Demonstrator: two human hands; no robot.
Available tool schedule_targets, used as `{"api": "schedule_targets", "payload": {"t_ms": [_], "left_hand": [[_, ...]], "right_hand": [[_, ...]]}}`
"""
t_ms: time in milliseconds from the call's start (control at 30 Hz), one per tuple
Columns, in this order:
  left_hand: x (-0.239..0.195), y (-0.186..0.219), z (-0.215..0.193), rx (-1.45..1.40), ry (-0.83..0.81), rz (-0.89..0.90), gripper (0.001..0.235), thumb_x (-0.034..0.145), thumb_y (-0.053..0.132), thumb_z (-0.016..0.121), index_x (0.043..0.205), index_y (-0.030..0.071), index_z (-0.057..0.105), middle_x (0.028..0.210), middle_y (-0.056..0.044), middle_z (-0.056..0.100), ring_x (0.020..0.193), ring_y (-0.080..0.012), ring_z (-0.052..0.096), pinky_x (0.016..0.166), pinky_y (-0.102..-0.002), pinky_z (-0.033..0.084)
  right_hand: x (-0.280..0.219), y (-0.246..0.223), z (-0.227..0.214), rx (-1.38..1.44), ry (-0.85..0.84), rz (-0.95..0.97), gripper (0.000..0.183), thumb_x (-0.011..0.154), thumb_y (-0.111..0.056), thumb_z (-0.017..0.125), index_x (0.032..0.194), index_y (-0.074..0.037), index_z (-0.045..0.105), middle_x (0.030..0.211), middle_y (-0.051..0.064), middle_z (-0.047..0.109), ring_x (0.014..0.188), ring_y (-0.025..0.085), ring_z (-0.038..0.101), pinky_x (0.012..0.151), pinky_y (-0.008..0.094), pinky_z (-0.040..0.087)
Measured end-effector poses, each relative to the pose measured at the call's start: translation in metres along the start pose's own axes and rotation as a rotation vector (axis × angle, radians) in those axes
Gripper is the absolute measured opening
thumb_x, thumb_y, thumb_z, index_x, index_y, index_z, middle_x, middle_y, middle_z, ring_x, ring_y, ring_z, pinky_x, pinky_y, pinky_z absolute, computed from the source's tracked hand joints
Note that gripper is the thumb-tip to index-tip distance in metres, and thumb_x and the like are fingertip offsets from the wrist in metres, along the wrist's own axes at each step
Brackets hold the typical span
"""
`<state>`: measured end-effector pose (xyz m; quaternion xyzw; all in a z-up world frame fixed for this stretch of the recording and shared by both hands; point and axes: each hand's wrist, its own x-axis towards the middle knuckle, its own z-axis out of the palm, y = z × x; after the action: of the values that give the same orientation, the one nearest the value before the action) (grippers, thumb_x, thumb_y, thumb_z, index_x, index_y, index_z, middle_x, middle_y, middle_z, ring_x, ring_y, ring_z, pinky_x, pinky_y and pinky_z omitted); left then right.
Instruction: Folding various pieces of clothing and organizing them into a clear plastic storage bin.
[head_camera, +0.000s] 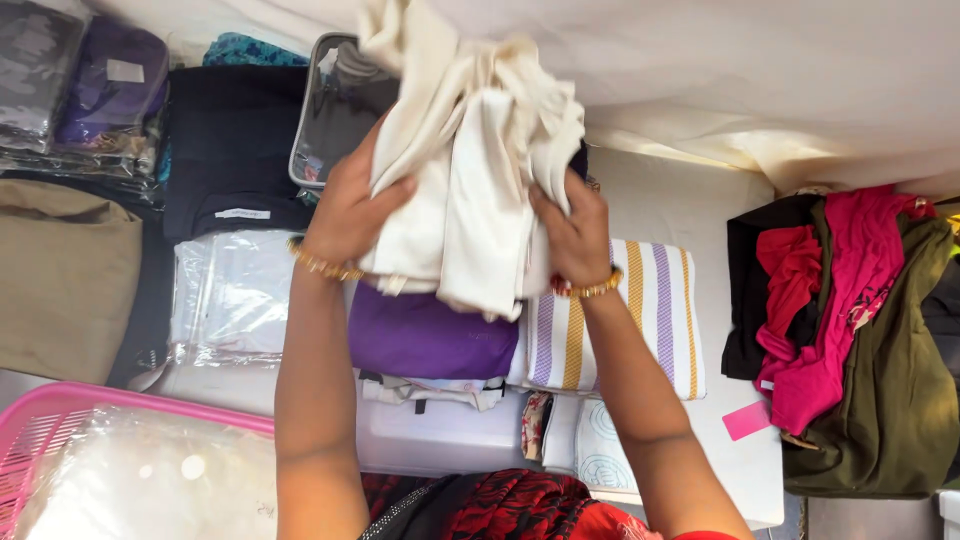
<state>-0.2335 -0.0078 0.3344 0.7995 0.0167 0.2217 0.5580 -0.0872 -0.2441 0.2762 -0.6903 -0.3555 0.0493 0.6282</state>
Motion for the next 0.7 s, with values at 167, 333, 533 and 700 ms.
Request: {"api": "schedule_targets", "payload": {"t_ms": [167, 333, 533, 700], "left_hand": [[-0.119, -0.163, -0.004, -0.432, 0.102, -0.464, 0.065, 0.086, 0.008, 0.071, 0.146, -0.003, 0.048, 0.135, -0.013, 0.064, 0.120, -0.0201, 0.062, 0.105, -0.033, 0.049], [-0.177, -0.258, 0.010, -0.485, 0.183, -0.718, 0.059, 0.083, 0.007, 0.074, 0.139, -0.004, 0.056, 0.124, -0.016, 0.070, 0.105, -0.0231, 0.068, 0.093, -0.034, 0.054], [-0.179, -0.244, 0.008, -0.490, 0.130, -0.672, 0.062, 0.083, 0.010, 0.073, 0.140, 0.000, 0.051, 0.123, -0.013, 0.068, 0.104, -0.0206, 0.066, 0.090, -0.032, 0.055], [-0.194, -0.286, 0.016, -0.218, 0.131, -0.704, 0.059, 0.088, 0.014, 0.074, 0.141, 0.000, 0.053, 0.126, -0.012, 0.068, 0.110, -0.0198, 0.065, 0.097, -0.032, 0.051]], "right_hand": [[-0.102, 0.089, 0.042, 0.014, 0.037, 0.354, 0.035, 0.096, -0.006, 0.062, 0.131, -0.004, 0.067, 0.116, 0.011, 0.076, 0.101, 0.024, 0.074, 0.089, 0.035, 0.059], [-0.134, 0.116, 0.059, -0.451, -0.071, 0.385, 0.035, 0.094, -0.012, 0.066, 0.128, -0.006, 0.069, 0.108, 0.022, 0.074, 0.094, 0.038, 0.072, 0.084, 0.042, 0.055], [-0.128, 0.065, 0.053, -0.612, -0.079, 0.309, 0.038, 0.095, -0.013, 0.063, 0.133, -0.010, 0.065, 0.105, 0.021, 0.074, 0.093, 0.042, 0.071, 0.083, 0.047, 0.055], [-0.145, 0.046, 0.049, -1.011, 0.013, 0.005, 0.071, 0.083, -0.016, 0.069, 0.149, -0.012, 0.044, 0.121, 0.019, 0.071, 0.097, 0.040, 0.071, 0.079, 0.048, 0.058]]}}
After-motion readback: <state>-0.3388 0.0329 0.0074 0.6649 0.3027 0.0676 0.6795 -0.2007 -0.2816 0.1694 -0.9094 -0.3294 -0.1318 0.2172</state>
